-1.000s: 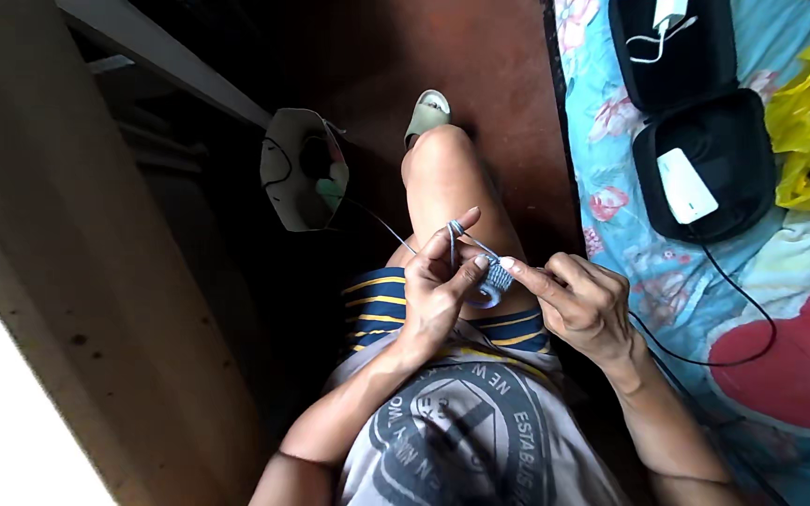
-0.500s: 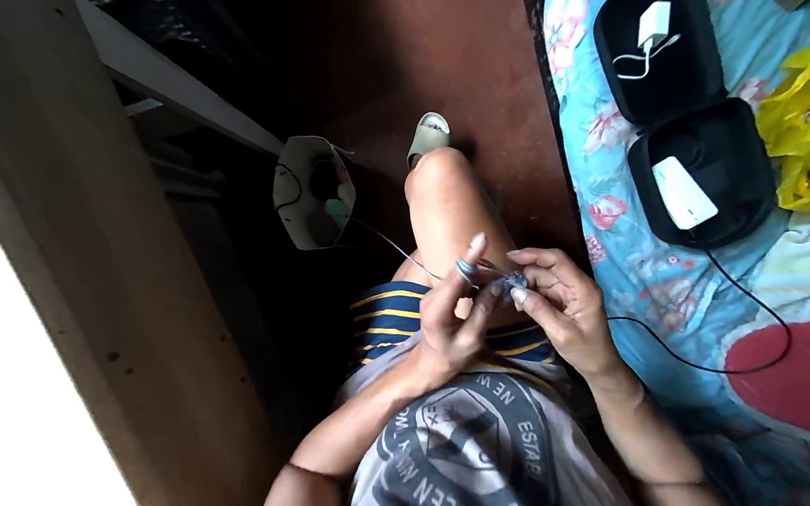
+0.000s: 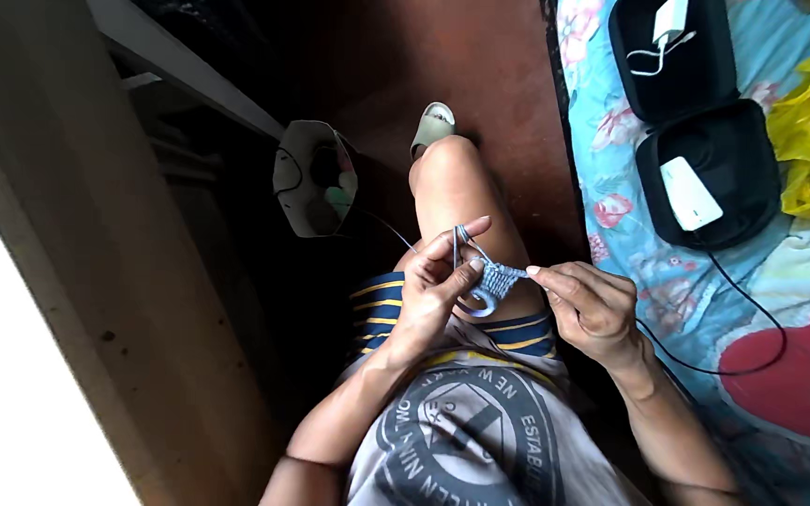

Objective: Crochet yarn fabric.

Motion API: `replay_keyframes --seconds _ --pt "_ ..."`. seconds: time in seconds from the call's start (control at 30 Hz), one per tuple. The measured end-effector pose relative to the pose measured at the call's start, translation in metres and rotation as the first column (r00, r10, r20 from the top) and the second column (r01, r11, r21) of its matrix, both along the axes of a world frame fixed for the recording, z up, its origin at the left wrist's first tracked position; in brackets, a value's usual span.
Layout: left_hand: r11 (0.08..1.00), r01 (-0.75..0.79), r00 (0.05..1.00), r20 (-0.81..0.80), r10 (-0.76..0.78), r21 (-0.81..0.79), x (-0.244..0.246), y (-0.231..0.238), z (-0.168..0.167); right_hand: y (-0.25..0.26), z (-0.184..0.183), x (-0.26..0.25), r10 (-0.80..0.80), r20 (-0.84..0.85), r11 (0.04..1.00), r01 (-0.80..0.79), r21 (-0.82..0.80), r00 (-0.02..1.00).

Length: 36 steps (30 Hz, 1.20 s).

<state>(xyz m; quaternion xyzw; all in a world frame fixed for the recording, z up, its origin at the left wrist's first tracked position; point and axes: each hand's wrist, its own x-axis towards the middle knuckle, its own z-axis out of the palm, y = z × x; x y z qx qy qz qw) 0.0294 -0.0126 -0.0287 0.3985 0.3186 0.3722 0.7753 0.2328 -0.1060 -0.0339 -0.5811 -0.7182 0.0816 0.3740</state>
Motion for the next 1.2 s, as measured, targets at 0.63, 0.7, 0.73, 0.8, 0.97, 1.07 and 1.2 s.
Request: replay_keyframes --seconds 0.63,0.7,0.73,0.8,0.97,1.07,1.2 --pt "0.99 -0.126 0.986 -0.103 0.132 0.062 0.014 -0.008 0.005 0.011 0.006 0.003 0.022 -0.115 0.982 -0.043 -0.185 0.993" --pt "0.991 -0.13 0.984 -0.117 0.134 0.041 0.014 -0.008 0.005 0.012 0.009 0.006 0.052 -0.005 0.981 -0.052 -0.186 0.999" --pt "0.991 -0.134 0.983 -0.122 0.137 0.029 0.014 -0.007 0.004 0.012 0.011 0.006 0.07 0.022 0.981 -0.064 -0.186 0.997" --pt "0.991 -0.131 0.983 -0.128 0.132 0.01 0.014 -0.006 0.003 0.013 0.012 0.007 0.098 0.01 0.977 -0.094 -0.193 0.995" --pt "0.998 -0.043 0.994 -0.099 0.039 -0.038 0.013 -0.005 0.0 0.012 0.005 0.006 0.048 -0.21 0.958 -0.104 -0.268 0.976" --pt "0.999 -0.01 0.995 -0.104 0.006 -0.043 0.012 -0.003 0.001 0.009 0.002 0.0 -0.016 -0.262 0.947 -0.07 -0.315 0.965" --pt "0.998 -0.014 0.991 -0.132 0.007 -0.057 0.013 -0.002 0.001 0.006 0.0 -0.002 -0.03 -0.32 0.946 -0.076 -0.314 0.947"
